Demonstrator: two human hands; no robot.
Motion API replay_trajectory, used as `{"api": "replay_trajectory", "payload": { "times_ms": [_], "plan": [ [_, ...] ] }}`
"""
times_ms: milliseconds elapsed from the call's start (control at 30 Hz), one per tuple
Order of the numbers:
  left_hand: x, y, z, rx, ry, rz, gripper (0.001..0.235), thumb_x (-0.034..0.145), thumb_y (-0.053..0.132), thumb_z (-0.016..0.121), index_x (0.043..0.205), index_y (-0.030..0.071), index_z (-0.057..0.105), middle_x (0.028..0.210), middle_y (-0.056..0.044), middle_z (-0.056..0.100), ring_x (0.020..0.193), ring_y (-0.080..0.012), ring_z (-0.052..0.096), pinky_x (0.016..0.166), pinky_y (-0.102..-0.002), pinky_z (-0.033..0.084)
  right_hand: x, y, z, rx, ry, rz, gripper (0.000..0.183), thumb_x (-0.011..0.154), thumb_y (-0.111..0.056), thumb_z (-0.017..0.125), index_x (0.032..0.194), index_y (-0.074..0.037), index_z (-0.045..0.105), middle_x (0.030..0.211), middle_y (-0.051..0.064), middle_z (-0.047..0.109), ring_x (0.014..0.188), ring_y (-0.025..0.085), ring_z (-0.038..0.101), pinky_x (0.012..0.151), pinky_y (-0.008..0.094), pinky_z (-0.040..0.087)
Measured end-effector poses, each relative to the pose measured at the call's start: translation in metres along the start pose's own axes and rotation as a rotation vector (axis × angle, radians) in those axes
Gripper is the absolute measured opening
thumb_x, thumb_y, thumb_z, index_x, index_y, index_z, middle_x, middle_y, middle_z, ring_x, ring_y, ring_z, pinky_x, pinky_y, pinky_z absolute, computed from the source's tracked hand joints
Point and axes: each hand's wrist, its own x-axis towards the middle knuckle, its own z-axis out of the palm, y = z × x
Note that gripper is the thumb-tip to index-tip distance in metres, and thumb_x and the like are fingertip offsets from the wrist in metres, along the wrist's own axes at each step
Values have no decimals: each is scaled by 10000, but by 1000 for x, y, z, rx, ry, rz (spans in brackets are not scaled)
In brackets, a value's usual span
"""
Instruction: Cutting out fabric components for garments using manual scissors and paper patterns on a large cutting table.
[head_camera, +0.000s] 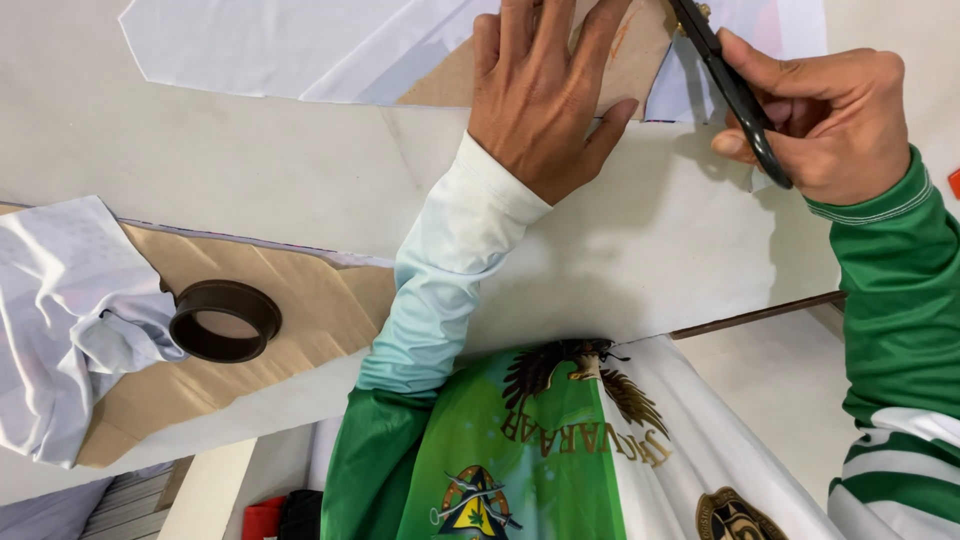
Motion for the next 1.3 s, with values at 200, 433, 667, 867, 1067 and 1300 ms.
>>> {"api": "replay_trajectory", "payload": {
  "times_ms": [200, 433, 667, 867, 1067, 1300],
  "plan": [
    [-1, 1, 2, 3, 11, 4, 763, 841, 486, 948, 1382, 152, 526, 1340, -129, 523, 1085, -376, 534, 850, -466, 439, 1, -2, -1, 0, -17, -42, 677, 916, 102, 776, 1513, 251, 493, 1385, 311, 588, 993, 136, 375, 775, 204, 464],
    [2, 1, -3, -30, 2, -3, 771, 814, 468, 949, 1376, 145, 531, 1324, -119, 513, 1112, -377, 517, 821, -462, 425, 18, -3, -1, 89, -31, -126, 684, 895, 122, 760, 1501, 241, 468, 1440, 375, 555, 1146, 238, 526, 959, 304, 546],
    [2, 0, -3, -31, 29, 8, 743, 796, 439, 955, 1350, 149, 554, 1312, -110, 520, 1069, -368, 523, 809, -455, 420, 18, -2, -3, 4, -38, -42, 713, 969, 46, 794, 1600, 172, 485, 1210, 72, 563, 992, 87, 416, 900, 190, 499],
    [4, 4, -7, -18, -16, -15, 810, 788, 493, 960, 1402, 183, 532, 1379, -94, 476, 1179, -369, 509, 827, -449, 430, 11, -20, -5, 76, -31, -60, 693, 921, 178, 744, 1549, 205, 452, 1320, 334, 615, 1022, 240, 598, 956, 299, 569],
    [-1, 6, -5, 76, 3, 64, 729, 861, 486, 894, 1394, 143, 534, 1425, -121, 457, 1186, -409, 501, 896, -500, 433, -74, 11, -25, 99, 88, 6, 728, 893, 47, 735, 1567, 61, 462, 880, 176, 604, 620, 138, 467, 474, 216, 412],
    [-30, 11, -20, 94, 9, 151, 654, 832, 421, 896, 1287, 97, 557, 1399, -167, 458, 1121, -401, 486, 785, -487, 416, -155, 40, 2, 282, 239, 28, 693, 891, -32, 710, 1543, -30, 474, 812, 128, 590, 507, 91, 398, 387, 189, 356]
  ]
}}
